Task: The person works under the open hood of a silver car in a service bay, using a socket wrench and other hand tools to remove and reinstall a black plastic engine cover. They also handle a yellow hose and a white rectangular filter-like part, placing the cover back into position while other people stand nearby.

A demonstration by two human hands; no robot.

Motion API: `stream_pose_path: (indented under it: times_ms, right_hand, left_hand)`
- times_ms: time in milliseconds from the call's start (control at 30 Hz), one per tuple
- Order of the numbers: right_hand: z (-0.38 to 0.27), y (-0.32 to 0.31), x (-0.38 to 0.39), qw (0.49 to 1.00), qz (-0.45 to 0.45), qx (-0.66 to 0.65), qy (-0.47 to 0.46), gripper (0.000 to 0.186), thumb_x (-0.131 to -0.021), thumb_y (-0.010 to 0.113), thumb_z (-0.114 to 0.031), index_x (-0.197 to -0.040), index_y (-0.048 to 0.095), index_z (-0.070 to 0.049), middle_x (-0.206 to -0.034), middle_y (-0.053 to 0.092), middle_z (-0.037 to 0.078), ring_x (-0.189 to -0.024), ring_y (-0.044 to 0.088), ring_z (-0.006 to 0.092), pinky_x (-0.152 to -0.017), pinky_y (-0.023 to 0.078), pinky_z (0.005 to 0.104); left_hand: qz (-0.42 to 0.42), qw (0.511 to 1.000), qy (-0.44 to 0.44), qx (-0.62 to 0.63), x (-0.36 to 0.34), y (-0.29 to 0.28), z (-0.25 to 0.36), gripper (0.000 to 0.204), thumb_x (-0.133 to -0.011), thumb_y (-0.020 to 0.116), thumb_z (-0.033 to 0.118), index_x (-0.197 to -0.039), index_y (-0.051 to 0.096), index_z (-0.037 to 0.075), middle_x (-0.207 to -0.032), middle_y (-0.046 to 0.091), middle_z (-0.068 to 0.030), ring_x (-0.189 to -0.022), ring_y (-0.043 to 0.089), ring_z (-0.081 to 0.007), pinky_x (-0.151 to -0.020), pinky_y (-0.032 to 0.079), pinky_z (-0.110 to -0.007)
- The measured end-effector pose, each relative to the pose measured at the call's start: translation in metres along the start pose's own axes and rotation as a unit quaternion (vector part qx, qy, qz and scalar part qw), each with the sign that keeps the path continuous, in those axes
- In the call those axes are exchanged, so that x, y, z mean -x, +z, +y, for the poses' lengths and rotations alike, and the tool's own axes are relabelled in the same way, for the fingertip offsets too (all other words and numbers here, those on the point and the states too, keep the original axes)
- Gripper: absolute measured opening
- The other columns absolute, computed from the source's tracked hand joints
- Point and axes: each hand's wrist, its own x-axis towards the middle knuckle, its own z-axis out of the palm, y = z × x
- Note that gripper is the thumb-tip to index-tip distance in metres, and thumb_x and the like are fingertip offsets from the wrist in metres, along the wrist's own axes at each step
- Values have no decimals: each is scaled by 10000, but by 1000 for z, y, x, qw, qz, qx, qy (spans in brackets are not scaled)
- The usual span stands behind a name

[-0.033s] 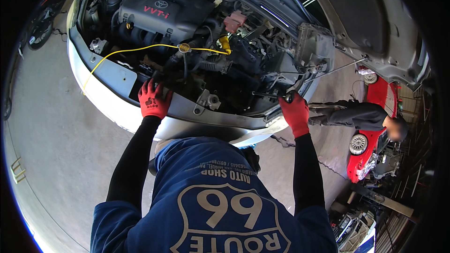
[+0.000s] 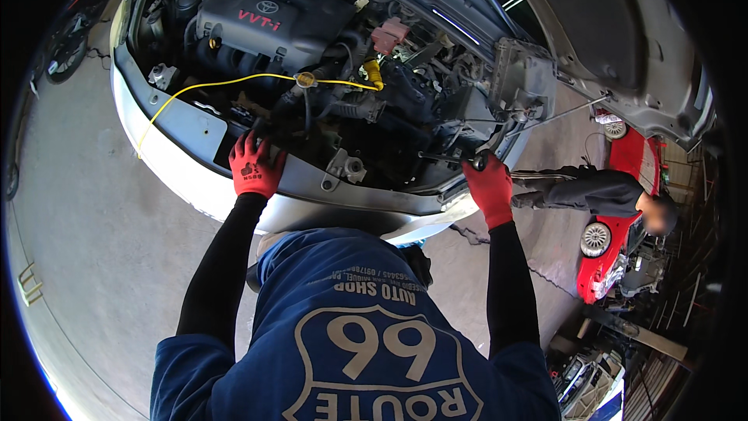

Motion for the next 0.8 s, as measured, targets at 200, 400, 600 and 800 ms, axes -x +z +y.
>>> stream_pose_path:
  times_ms: [200,400,600,800]
  right_hand:
    - [2,14,-6,998,39,-3,-42,371,-814,721,-380,-1017,662,-75,-959,710,163,-926,667,389,-790,528,465]
    - [-6,14,-15,982,14,74,-173,372,-819,716,-363,-1051,667,-76,-969,705,138,-890,673,358,-765,539,452]
    - [-13,21,-12,940,41,139,-309,399,-829,702,-379,-1090,663,-79,-985,698,141,-879,680,323,-753,546,430]
    - [-12,18,-7,977,-45,81,-191,480,-809,749,-359,-1146,663,-28,-952,708,189,-914,683,357,-818,542,427]
  left_hand:
    - [-1,1000,0,-1,1,0,0,506,-862,690,453,-1255,630,141,-1379,501,-166,-1329,414,-377,-1085,332,-529]
    - [-10,1000,-8,1,0,1,-1,496,-864,677,455,-1251,643,147,-1397,501,-156,-1331,413,-370,-1092,324,-523]
    - [-8,1000,-4,2,0,0,0,494,-862,693,438,-1248,631,137,-1385,495,-162,-1329,410,-381,-1089,327,-527]
    - [-5,1000,-12,5,1,1,-1,485,-862,680,449,-1239,643,146,-1393,504,-157,-1324,422,-372,-1090,325,-521]
